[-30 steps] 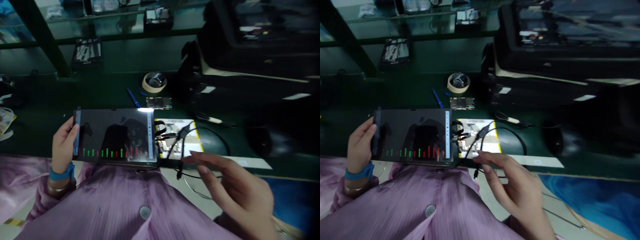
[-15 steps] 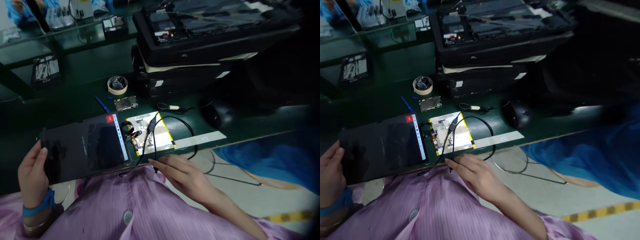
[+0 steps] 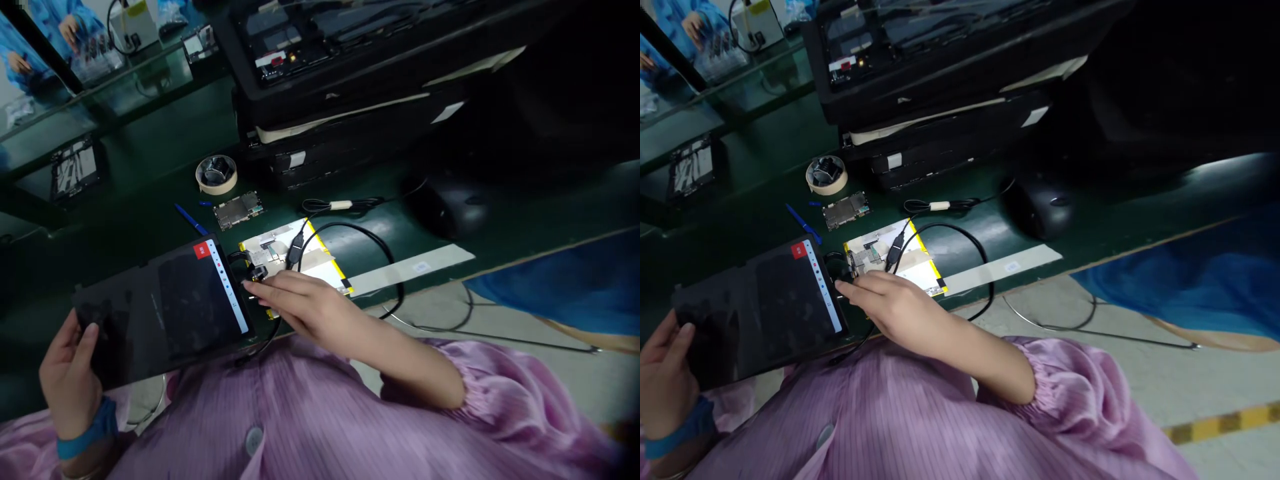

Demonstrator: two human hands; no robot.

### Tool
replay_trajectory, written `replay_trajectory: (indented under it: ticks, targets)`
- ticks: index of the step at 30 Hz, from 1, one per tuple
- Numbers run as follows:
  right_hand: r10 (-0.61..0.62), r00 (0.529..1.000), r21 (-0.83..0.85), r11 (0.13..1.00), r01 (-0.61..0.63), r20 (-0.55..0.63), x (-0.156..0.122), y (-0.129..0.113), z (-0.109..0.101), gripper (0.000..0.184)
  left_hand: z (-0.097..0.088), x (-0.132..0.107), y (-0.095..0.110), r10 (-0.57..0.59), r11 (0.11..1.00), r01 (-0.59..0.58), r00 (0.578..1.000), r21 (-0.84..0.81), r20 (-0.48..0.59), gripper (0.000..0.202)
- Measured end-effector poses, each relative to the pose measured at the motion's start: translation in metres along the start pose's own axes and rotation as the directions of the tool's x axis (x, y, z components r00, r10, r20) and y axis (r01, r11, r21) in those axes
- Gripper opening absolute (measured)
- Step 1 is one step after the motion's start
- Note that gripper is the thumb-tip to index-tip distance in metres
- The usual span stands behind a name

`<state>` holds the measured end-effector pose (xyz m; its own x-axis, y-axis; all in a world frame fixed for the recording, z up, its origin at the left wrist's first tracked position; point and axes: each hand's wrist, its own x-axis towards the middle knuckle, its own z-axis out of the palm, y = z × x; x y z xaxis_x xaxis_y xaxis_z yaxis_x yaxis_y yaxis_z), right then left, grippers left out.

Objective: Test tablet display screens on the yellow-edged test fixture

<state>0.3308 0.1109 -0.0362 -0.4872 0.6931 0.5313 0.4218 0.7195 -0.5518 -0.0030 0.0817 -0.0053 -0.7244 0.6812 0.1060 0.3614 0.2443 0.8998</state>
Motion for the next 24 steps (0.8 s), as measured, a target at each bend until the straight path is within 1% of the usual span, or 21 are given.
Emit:
replay_trajectory:
  ticks: [2,4,7,11,13,17,24]
  targets:
    - [0.04,0.999,0.004,0.999,-0.04,0.019,0.002,0.004,0.003,0.025,-0.001,0.0,0.0,0.019,1.0,-0.019,0.999,0.014,0.039,0.063]
    - [0.078,0.997,0.005,0.997,-0.078,0.014,0.006,0.007,0.005,0.019,-0.003,0.001,-0.002,0.043,0.999,-0.045,0.997,0.028,0.065,0.065]
    - [0.053,0.999,-0.014,0.999,-0.053,0.003,0.012,0.011,0.006,0.019,-0.006,0.003,-0.006,0.072,0.995,-0.076,0.995,0.061,0.066,0.062]
    - [0.024,0.999,0.025,0.999,-0.024,-0.022,0.02,0.015,0.006,0.022,-0.006,0.003,-0.005,0.08,0.996,-0.081,0.995,0.023,0.057,0.061]
    - [0.028,0.999,0.052,0.998,-0.026,-0.024,0.022,0.017,0.007,0.022,-0.004,0.001,-0.002,0.088,0.996,-0.089,0.994,0.007,0.058,0.06]
    - [0.052,0.999,0.077,0.996,-0.051,-0.013,0.023,0.019,0.008,0.022,-0.002,-0.001,0.001,0.083,0.995,-0.087,0.995,0.059,0.056,0.062]
    - [0.059,0.997,0.078,0.995,-0.055,-0.042,0.024,0.021,0.009,0.017,-0.005,0.002,-0.004,0.081,0.993,-0.086,0.994,0.084,0.067,0.061]
